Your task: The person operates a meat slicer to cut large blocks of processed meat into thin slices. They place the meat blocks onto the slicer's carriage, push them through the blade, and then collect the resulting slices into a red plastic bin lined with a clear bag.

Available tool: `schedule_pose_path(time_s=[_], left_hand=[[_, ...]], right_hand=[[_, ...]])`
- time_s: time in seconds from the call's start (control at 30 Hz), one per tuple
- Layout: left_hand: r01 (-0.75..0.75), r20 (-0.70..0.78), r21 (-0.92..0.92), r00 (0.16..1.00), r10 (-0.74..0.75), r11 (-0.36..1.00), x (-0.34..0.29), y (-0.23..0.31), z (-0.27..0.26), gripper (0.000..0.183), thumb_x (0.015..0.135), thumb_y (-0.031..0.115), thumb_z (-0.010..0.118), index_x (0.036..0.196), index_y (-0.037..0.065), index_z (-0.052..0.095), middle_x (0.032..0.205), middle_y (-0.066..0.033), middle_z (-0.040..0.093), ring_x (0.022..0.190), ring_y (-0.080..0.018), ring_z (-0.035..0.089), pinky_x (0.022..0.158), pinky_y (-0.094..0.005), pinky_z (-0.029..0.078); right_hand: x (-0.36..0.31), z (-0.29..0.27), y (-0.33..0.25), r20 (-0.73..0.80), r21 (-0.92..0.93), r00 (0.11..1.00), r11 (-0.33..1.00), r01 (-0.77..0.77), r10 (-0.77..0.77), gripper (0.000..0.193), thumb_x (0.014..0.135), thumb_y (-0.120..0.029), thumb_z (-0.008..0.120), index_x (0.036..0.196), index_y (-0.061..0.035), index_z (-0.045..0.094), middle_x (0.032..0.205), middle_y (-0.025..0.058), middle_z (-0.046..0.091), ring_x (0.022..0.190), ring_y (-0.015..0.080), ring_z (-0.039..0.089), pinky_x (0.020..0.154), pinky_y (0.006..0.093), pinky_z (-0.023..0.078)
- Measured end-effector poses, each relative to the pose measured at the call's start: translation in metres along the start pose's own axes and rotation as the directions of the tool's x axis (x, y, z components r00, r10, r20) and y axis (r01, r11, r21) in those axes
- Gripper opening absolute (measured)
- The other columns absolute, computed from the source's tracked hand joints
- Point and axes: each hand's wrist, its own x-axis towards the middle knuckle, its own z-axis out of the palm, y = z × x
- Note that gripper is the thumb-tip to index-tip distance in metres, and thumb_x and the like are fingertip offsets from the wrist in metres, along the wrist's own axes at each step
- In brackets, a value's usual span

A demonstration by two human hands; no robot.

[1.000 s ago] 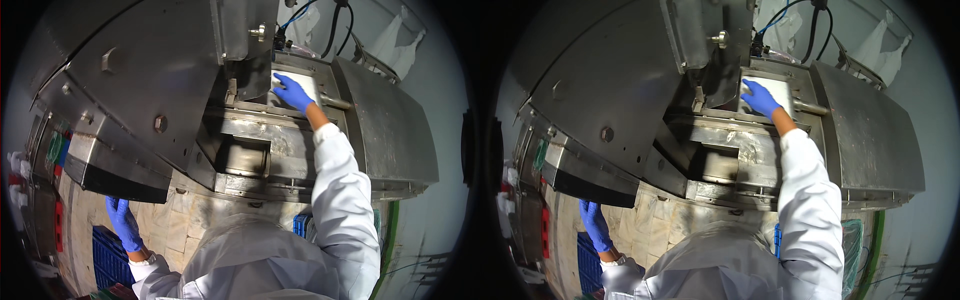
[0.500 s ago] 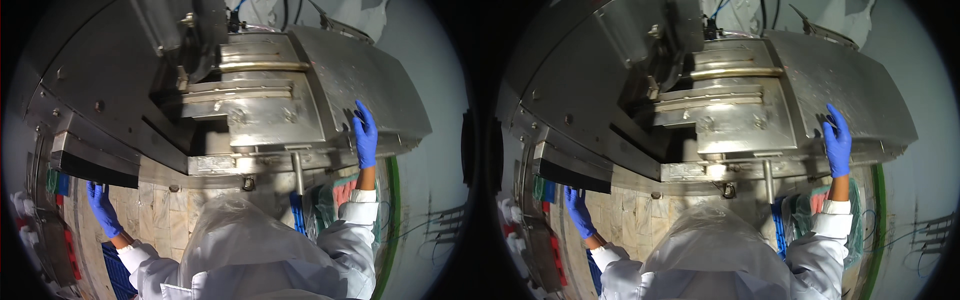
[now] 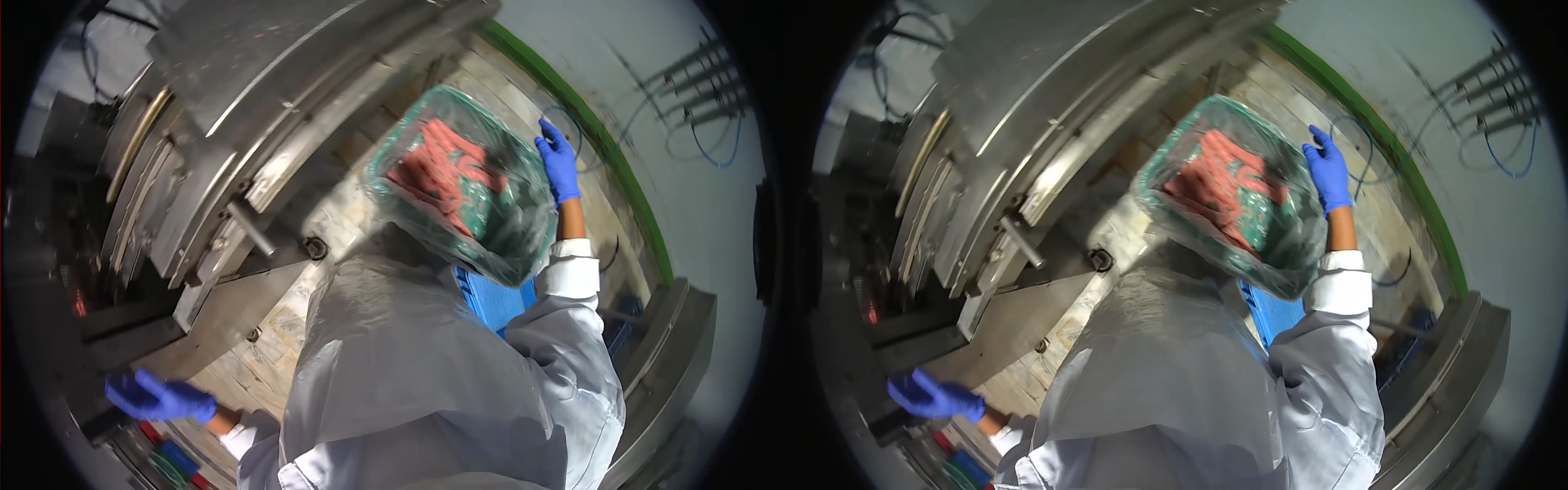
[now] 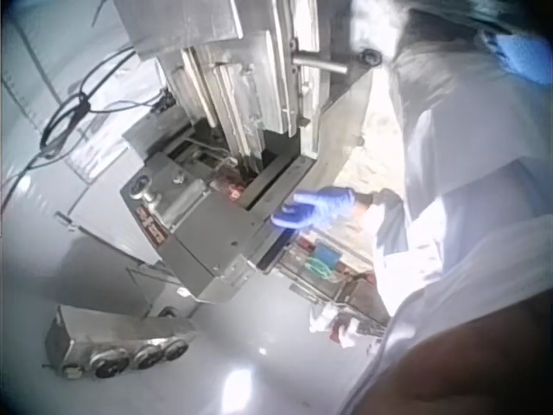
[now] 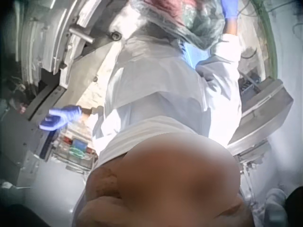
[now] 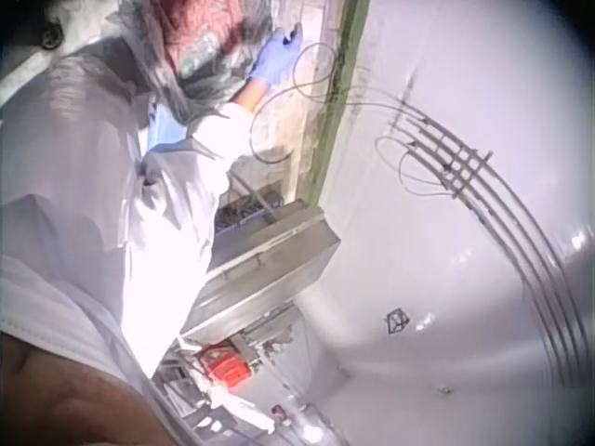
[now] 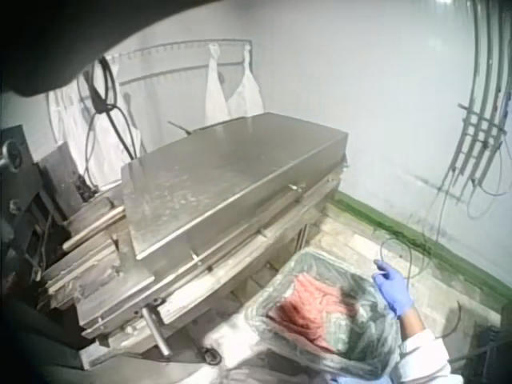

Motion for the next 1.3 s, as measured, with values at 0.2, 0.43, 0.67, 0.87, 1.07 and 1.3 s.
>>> schedule_pose_path(time_s=[0.2, 0.43, 0.67, 0.87, 1.07, 1.3], left_hand=[[0.043, 0.823, -0.502, 0.333, 0.461, 0.864, -0.128, 0.145, 0.24, 0.064, 0.075, 0.008, 0.071, 0.134, 0.004, 0.048, 0.137, -0.0172, 0.047, 0.131, -0.0329, 0.041, 0.109, -0.0414, 0.031], [-0.14, 0.61, -0.793, -0.181, 0.772, 0.594, -0.345, 0.18, 0.421, 0.066, 0.077, 0.033, 0.066, 0.134, 0.007, 0.045, 0.136, -0.0205, 0.042, 0.129, -0.0386, 0.037, 0.105, -0.0516, 0.029], [-0.029, 0.263, -0.953, -0.577, 0.773, 0.302, -0.524, 0.17, 0.472, 0.053, 0.081, 0.03, 0.057, 0.128, 0.007, 0.047, 0.121, -0.0219, 0.05, 0.118, -0.0416, 0.042, 0.097, -0.0534, 0.033], [-0.068, 0.175, -0.984, -0.571, 0.802, 0.166, -0.56, 0.166, 0.477, 0.062, 0.08, 0.023, 0.059, 0.138, 0.008, 0.041, 0.111, -0.019, 0.054, 0.104, -0.0381, 0.049, 0.089, -0.0504, 0.038], [-0.129, 0.309, -0.939, -0.723, 0.618, 0.319, -0.552, 0.183, 0.482, 0.072, 0.076, 0.027, 0.064, 0.141, 0.012, 0.038, 0.111, -0.0226, 0.056, 0.102, -0.0375, 0.053, 0.082, -0.0478, 0.041], [-0.097, 0.376, -0.896, -0.686, 0.623, 0.434, -0.521, 0.167, 0.495, 0.069, 0.074, 0.033, 0.07, 0.135, 0.013, 0.043, 0.111, -0.0169, 0.06, 0.103, -0.0342, 0.058, 0.08, -0.0503, 0.042]], right_hand=[[-0.071, 0.021, 0.134, 0.031, -0.097, 0.979, 0.975, -0.2, 0.203, 0.048, 0.084, -0.018, 0.067, 0.129, -0.0055, 0.056, 0.087, 0.0124, 0.067, 0.072, 0.0159, 0.06, 0.069, 0.0317, 0.05], [-0.15, 0.051, 0.149, 0.107, -0.191, 0.94, 0.935, -0.3, 0.323, 0.049, 0.082, -0.016, 0.065, 0.129, -0.0079, 0.055, 0.114, 0.0229, 0.061, 0.095, 0.0376, 0.062, 0.086, 0.0408, 0.049], [-0.164, 0.089, 0.188, 0.262, -0.454, 0.816, 0.812, -0.367, 0.515, 0.061, 0.082, -0.021, 0.065, 0.138, -0.0096, 0.044, 0.129, 0.0254, 0.051, 0.112, 0.0399, 0.055, 0.094, 0.0439, 0.046], [-0.143, 0.14, 0.231, 0.334, -0.734, 0.658, 0.624, -0.268, 0.675, 0.058, 0.081, -0.025, 0.063, 0.134, -0.0081, 0.047, 0.132, 0.025, 0.046, 0.111, 0.0424, 0.055, 0.091, 0.0494, 0.048], [-0.139, 0.161, 0.254, 0.368, -0.768, 0.617, 0.601, -0.22, 0.696, 0.027, 0.085, -0.021, 0.059, 0.109, -0.0101, 0.063, 0.113, 0.0169, 0.061, 0.104, 0.0345, 0.062, 0.086, 0.0457, 0.051], [-0.138, 0.146, 0.254, 0.358, -0.709, 0.532, 0.594, -0.381, 0.768, 0.048, 0.074, -0.031, 0.071, 0.113, -0.0064, 0.057, 0.116, 0.0225, 0.06, 0.105, 0.0392, 0.061, 0.089, 0.0478, 0.05]])
